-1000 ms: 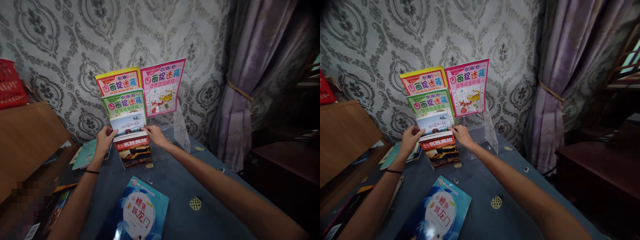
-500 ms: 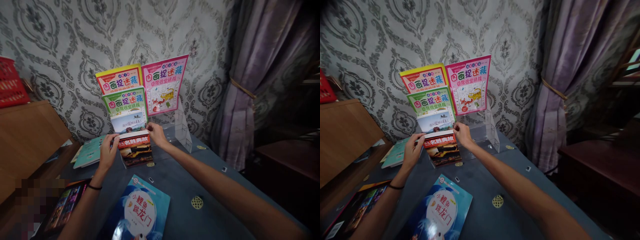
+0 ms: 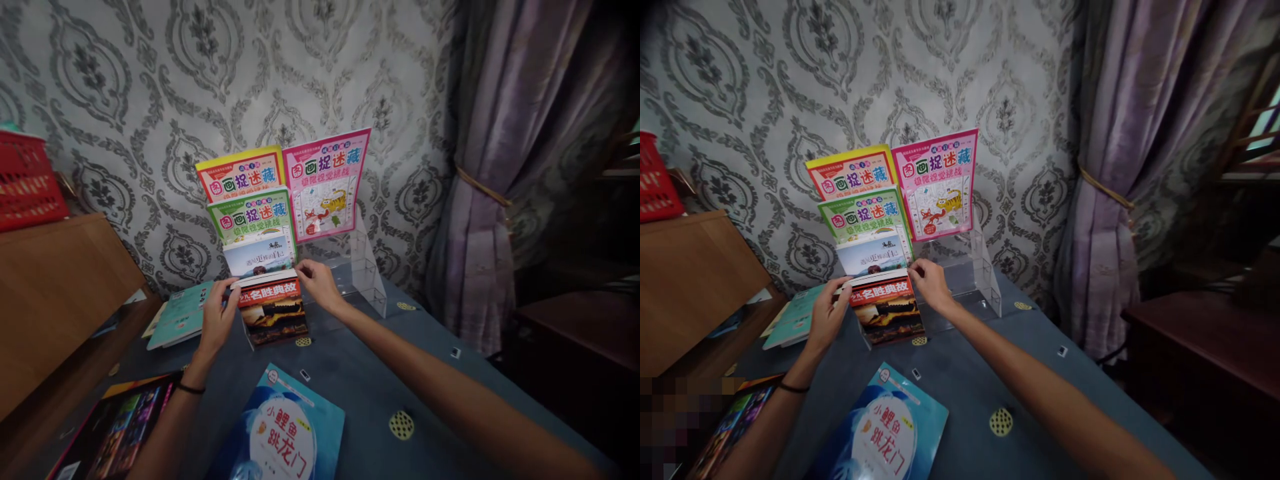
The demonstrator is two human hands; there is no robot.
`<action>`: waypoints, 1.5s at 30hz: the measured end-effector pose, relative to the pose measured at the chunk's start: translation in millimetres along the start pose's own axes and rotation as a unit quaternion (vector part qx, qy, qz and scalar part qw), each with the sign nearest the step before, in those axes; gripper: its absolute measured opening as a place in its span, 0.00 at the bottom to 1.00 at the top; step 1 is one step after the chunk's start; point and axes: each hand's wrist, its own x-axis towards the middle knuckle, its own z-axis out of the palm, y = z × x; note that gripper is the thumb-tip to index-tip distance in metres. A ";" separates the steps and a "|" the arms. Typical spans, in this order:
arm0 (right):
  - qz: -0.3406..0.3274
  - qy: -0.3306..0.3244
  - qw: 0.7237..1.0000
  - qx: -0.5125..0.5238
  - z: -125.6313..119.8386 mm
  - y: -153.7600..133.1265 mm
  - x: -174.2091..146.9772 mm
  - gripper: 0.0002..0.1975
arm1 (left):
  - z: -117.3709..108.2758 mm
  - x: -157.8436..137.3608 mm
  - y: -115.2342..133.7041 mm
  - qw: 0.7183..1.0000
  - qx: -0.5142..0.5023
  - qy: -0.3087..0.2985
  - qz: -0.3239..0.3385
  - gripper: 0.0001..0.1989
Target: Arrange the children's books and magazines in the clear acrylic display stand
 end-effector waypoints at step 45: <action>-0.130 0.060 0.990 0.004 -9.8 -15.0 33.7 0.14 | -16.2 118.8 27.5 0.981 -0.117 0.066 -0.140 0.31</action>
